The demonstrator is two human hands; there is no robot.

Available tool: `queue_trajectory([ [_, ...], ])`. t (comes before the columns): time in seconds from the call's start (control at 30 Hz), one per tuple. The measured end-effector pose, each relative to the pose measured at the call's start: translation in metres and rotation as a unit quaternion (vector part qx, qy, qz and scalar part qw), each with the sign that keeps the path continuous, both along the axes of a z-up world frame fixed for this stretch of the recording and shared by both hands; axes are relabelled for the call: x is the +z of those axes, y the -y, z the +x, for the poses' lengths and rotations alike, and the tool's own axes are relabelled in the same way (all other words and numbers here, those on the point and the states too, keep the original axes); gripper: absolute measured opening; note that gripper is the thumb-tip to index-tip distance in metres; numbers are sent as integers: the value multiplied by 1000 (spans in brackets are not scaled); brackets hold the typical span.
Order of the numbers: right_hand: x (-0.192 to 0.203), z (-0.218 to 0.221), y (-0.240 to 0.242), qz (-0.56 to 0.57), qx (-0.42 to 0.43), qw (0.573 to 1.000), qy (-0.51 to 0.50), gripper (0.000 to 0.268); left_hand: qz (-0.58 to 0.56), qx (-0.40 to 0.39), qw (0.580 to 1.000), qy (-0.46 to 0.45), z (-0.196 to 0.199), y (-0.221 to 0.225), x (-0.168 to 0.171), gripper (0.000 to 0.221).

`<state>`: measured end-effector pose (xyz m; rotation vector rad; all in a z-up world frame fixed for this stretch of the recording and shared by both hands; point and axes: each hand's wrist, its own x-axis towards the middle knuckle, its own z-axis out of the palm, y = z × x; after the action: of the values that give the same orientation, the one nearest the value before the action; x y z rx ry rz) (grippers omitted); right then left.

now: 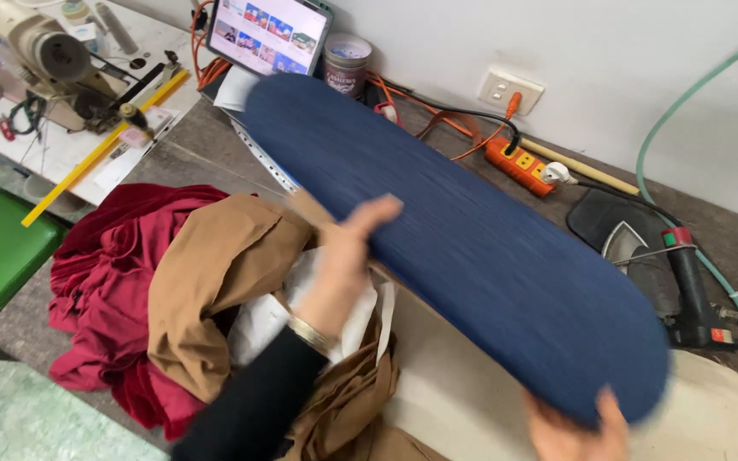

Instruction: Pressing the seams and fabric of brown trousers using a professional steam iron on a pressing board.

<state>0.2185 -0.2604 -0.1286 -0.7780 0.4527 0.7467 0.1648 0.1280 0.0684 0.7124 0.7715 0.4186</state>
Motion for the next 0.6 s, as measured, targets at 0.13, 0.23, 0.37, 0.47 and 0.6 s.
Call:
queue_trajectory([
  [0.13,150,-9,-173,-17,-93,994,-48,61,30,114,993,-13,4,-99,-4,85],
  [0.23,149,3,-232,49,-64,992,-94,51,88,148,984,-47,3,-175,-27,84],
  [0.37,137,18,-286,80,-26,992,-97,36,111,195,971,-80,-5,-216,-29,77],
  [0.47,134,29,-309,85,-2,992,-89,34,70,202,975,-60,0,-241,-42,69],
  [0.6,120,45,-325,91,6,993,-75,33,10,205,979,-5,17,-263,-65,63],
])
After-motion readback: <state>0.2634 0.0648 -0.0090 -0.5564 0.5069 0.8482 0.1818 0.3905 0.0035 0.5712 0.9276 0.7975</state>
